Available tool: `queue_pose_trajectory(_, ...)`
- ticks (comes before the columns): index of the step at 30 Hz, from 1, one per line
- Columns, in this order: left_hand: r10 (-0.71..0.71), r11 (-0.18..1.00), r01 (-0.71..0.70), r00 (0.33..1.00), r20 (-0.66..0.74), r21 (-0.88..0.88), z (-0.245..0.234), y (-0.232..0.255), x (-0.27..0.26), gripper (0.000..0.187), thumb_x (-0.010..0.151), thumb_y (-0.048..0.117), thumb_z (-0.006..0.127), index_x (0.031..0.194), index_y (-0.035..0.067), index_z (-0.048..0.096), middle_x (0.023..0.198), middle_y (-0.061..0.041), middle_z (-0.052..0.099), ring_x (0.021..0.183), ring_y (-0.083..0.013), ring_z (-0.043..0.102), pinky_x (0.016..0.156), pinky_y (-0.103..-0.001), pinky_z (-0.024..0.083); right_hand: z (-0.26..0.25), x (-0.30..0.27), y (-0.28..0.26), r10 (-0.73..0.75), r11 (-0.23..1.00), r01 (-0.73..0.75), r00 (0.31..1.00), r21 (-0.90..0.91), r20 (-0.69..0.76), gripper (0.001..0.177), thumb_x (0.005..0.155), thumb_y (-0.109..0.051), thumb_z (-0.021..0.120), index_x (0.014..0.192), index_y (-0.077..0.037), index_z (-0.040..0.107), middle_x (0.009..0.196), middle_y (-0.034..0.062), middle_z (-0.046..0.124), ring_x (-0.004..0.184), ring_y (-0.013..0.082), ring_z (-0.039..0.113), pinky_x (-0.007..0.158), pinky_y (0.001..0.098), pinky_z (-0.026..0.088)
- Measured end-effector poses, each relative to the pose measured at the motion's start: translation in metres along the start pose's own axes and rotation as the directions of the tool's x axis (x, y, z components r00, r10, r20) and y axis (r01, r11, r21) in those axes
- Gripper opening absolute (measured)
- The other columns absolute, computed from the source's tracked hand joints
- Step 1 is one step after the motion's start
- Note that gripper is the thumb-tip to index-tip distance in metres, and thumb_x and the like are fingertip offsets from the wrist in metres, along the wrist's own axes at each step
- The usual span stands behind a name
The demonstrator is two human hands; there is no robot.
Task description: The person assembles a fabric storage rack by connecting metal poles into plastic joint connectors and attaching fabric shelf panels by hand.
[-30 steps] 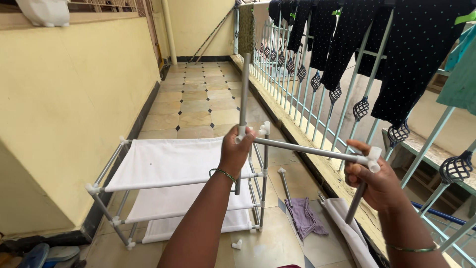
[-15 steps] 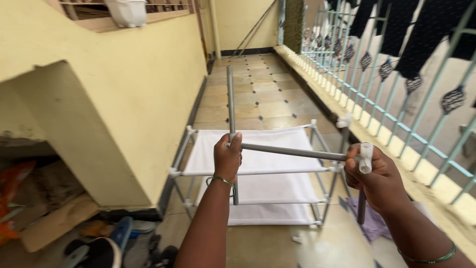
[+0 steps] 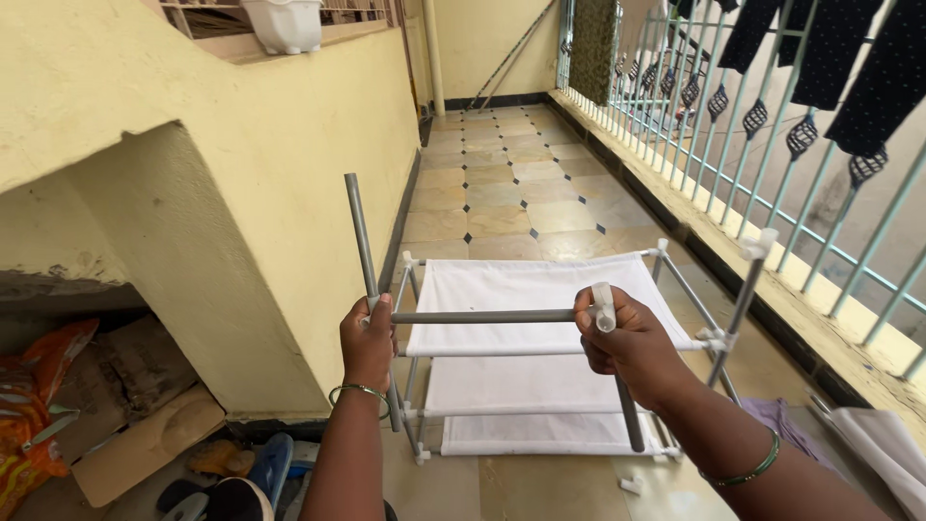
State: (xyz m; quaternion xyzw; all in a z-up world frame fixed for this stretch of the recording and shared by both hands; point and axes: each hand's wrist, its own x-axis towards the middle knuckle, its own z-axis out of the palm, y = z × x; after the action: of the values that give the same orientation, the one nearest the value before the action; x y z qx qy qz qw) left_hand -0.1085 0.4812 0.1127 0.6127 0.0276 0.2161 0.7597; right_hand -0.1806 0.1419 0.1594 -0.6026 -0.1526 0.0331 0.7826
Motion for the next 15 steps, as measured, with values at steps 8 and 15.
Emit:
queue_pose_trajectory(8,0.130,0.991,-0.128,0.966,-0.222,0.025,-0.070,-0.023,0.034,0.026,0.099,0.034,0.064,0.099,0.009,0.057,0.064,0.007,0.046,0.047,-0.0028,0.037,0.040,-0.023,0.028,-0.091,0.051,-0.013,-0.130,0.965,0.214,0.892,0.150,-0.432,0.012,0.102,-0.019,0.060,0.096,-0.018,0.050,0.071,-0.0062,0.043,0.059,0.0076,0.039,0.053,0.0254,0.036)
queue_pose_trajectory(15,-0.053,0.926,-0.105,0.914,-0.401,-0.362,-0.128,-0.069,0.044,0.026,0.103,0.035,0.061,0.098,0.010,0.054,0.064,0.002,0.045,0.051,-0.0074,0.042,0.044,-0.024,0.035,-0.100,0.068,-0.008,-0.160,0.953,0.190,0.977,0.236,-0.138,0.030,0.096,-0.022,0.056,0.126,-0.018,0.058,0.080,-0.0032,0.052,0.069,0.0117,0.047,0.068,0.0327,0.043)
